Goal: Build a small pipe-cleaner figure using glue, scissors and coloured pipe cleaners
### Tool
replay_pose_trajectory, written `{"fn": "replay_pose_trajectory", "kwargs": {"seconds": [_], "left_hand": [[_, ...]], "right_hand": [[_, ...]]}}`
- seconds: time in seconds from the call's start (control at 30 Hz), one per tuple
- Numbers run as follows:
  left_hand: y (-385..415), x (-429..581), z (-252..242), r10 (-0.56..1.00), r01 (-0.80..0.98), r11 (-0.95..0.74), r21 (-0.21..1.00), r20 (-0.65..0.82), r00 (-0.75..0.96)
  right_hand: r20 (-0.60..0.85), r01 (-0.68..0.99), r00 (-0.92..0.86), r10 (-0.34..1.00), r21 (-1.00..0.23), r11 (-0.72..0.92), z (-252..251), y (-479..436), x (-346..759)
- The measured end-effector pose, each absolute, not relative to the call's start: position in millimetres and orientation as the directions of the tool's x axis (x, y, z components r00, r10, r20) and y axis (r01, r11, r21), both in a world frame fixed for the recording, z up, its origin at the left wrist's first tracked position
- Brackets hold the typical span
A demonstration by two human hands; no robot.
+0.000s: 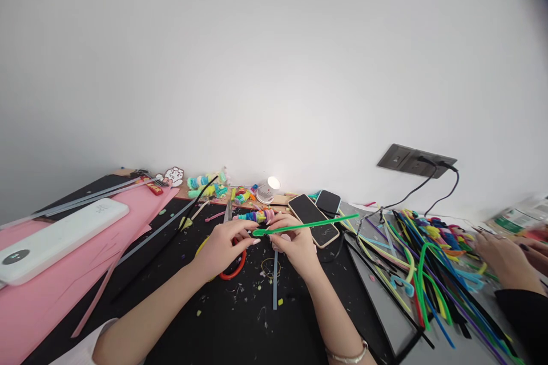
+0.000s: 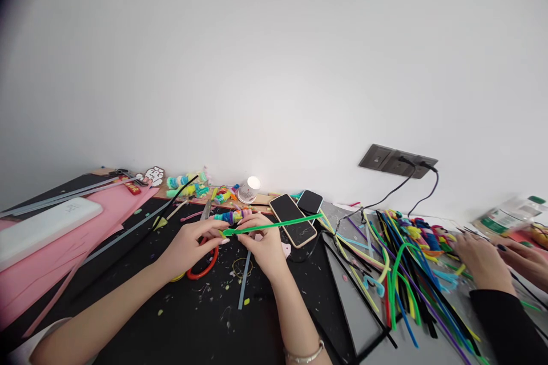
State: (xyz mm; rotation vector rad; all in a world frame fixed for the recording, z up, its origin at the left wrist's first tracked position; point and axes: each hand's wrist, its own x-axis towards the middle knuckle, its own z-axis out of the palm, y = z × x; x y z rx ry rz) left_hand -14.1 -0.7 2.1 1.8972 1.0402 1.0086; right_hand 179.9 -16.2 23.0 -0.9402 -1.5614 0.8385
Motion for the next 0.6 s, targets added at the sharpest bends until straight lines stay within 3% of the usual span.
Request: {"fn": "replay_pose_trajectory", "kwargs": {"seconds": [0.3, 0.6], "left_hand": [[-2.0, -18.1, 1.6, 0.781, 0.412, -0.619, 0.668, 0.469, 0.413], [-1.9, -19.0, 0.1, 0.775, 0.416, -0.628, 0.658, 0.483, 0.408]], "right_hand": [[0.400, 0.101, -0.128, 0.907, -0.905, 0.413, 18.2, -15.3, 179.6], [0.390, 0.081, -0.139, 0.910, -0.912, 0.403, 16.5, -14.6, 179.0]]}}
